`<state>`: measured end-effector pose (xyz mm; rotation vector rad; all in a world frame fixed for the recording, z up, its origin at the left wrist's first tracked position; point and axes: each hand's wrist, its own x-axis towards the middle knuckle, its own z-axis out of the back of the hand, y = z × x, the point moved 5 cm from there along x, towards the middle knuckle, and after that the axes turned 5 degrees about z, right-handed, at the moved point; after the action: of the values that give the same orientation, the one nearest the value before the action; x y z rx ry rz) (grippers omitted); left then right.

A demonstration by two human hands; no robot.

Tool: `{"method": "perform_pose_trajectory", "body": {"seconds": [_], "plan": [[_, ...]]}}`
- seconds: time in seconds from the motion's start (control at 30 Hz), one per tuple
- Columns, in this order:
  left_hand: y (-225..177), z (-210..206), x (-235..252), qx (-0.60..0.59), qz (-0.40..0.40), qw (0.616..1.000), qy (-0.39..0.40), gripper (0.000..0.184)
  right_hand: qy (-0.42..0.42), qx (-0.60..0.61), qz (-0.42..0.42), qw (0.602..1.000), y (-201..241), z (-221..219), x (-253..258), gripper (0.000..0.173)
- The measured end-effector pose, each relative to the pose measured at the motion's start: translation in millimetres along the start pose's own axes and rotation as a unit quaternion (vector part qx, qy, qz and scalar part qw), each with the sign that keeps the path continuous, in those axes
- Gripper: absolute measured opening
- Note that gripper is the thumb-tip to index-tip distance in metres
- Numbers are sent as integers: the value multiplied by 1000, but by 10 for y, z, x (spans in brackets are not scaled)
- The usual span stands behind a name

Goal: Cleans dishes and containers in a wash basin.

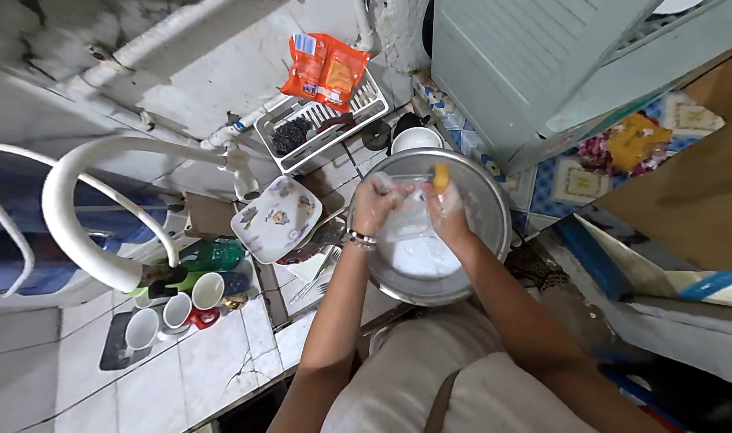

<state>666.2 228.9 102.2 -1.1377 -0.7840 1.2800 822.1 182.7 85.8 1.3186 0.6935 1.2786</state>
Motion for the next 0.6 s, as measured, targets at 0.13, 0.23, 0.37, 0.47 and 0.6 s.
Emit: {"method": "perform_pose_trajectory", "body": {"seconds": [0.13, 0.23, 0.37, 0.47, 0.6], "plan": [[-66, -7, -50, -126, -42, 988, -82, 26, 13, -12, 25, 1000, 147, 67, 56, 44], [-62, 4, -64, -182, -22, 970, -159, 24, 41, 22, -47, 998, 78, 54, -8, 42], [-73, 16, -107, -221, -41, 941, -251, 28, -40, 119, -87, 988, -48, -67, -142, 27], [-53, -37, -147, -255, -50, 917, -303, 30, -105, 169, -89, 976, -75, -88, -147, 24], [-52, -112, -140, -321, -13, 880, -351, 35, -172, 196, -84, 962, -85, -126, -128, 25]]}}
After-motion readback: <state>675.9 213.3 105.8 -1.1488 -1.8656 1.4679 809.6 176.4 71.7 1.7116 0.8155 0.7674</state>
